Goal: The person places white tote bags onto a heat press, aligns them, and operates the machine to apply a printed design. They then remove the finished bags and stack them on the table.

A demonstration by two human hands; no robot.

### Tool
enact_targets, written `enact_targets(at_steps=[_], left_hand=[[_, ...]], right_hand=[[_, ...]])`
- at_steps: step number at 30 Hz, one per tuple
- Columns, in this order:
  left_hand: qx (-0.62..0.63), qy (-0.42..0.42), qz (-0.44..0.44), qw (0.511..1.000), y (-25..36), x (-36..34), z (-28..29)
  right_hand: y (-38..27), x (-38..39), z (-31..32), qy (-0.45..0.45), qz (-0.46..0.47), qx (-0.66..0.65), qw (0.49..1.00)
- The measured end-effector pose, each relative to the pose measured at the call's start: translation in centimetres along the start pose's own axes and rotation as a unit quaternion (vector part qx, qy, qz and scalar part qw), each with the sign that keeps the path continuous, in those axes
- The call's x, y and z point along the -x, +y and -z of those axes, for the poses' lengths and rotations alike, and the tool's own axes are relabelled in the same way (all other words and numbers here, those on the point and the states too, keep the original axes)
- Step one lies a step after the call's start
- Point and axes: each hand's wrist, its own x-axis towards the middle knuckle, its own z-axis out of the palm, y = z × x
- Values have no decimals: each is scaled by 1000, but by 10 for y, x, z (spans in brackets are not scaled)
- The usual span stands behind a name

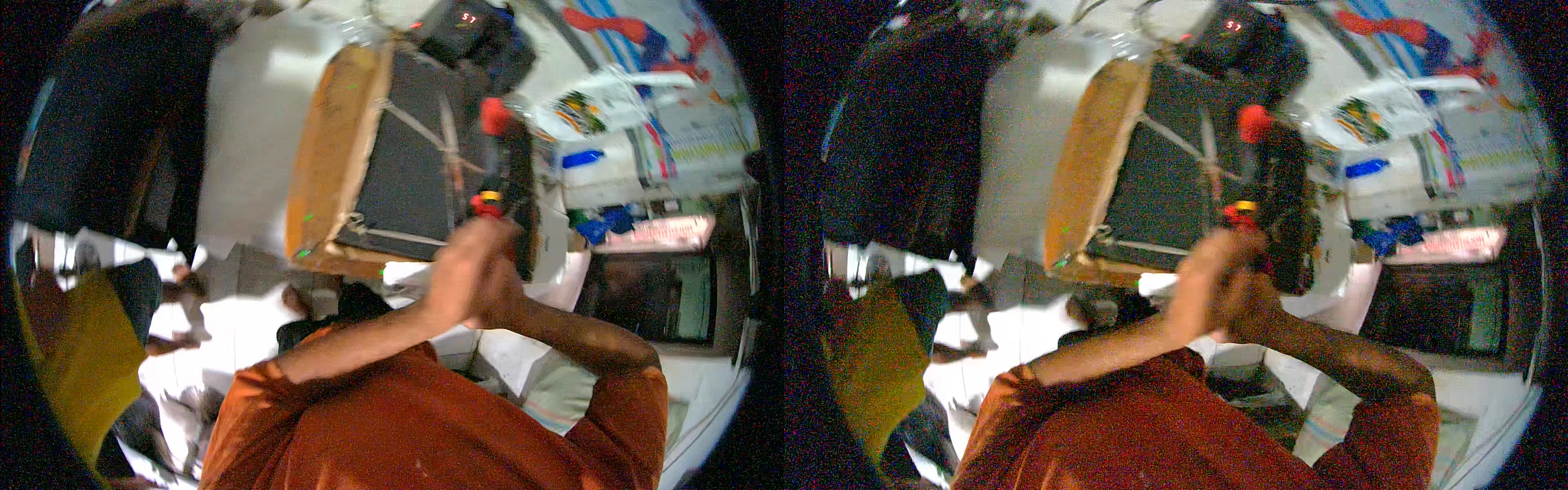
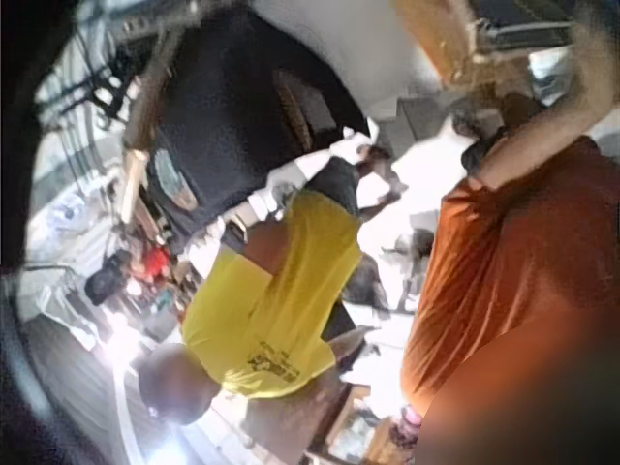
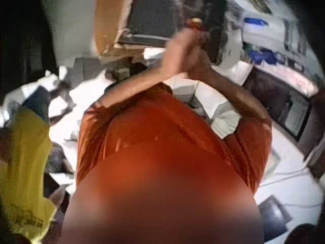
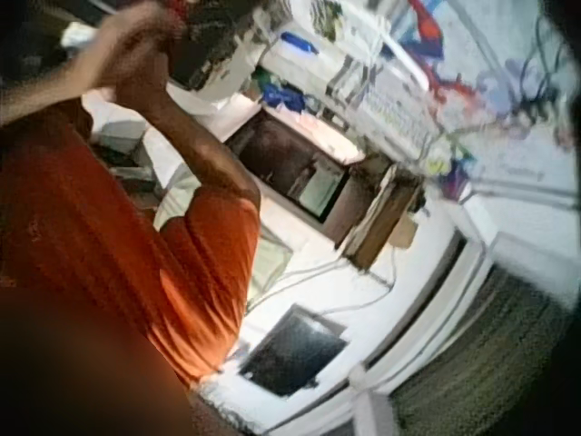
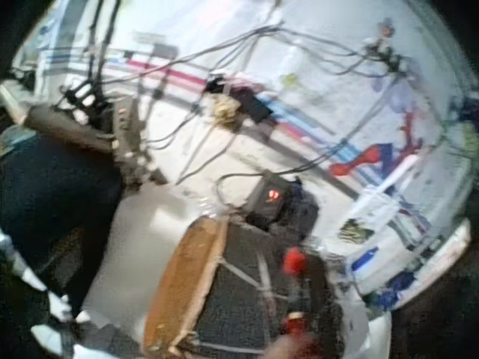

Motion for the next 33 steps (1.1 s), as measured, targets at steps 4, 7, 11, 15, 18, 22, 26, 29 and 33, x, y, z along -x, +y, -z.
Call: enact_targets(at_steps=[4, 7, 11, 15, 18, 22, 26, 29, 33], left_hand=[[181, 35, 297, 937, -20, 7, -5], [252, -17, 342, 905, -21, 8, -5], [241, -10, 373, 896, -11, 1, -7], [177, -28, 375, 910, -12, -2, -4], [154, -32, 371, 915, -7, -4, -3], [183, -22, 422, 888, 42, -24, -11], [290, -64, 448, 844, 110, -70, -18], [404, 26, 367, 838, 136, -64, -33], [267, 38, 287, 919, 123, -11, -28]], right_hand=[[-21, -4, 14, 23, -87, 6, 996], [-39, -13, 27, 35, -150, -28, 988], [-41, -16, 37, 1, -163, -66, 984], [-37, -16, 38, 19, -131, -78, 988], [-43, -17, 50, 25, -126, -84, 988], [-52, -13, 103, -31, -111, -104, 988], [-34, 1, 192, 168, 38, -100, 980], [-30, -12, 240, 25, -15, -205, 978], [-8, -7, 302, 24, 24, -162, 986]])
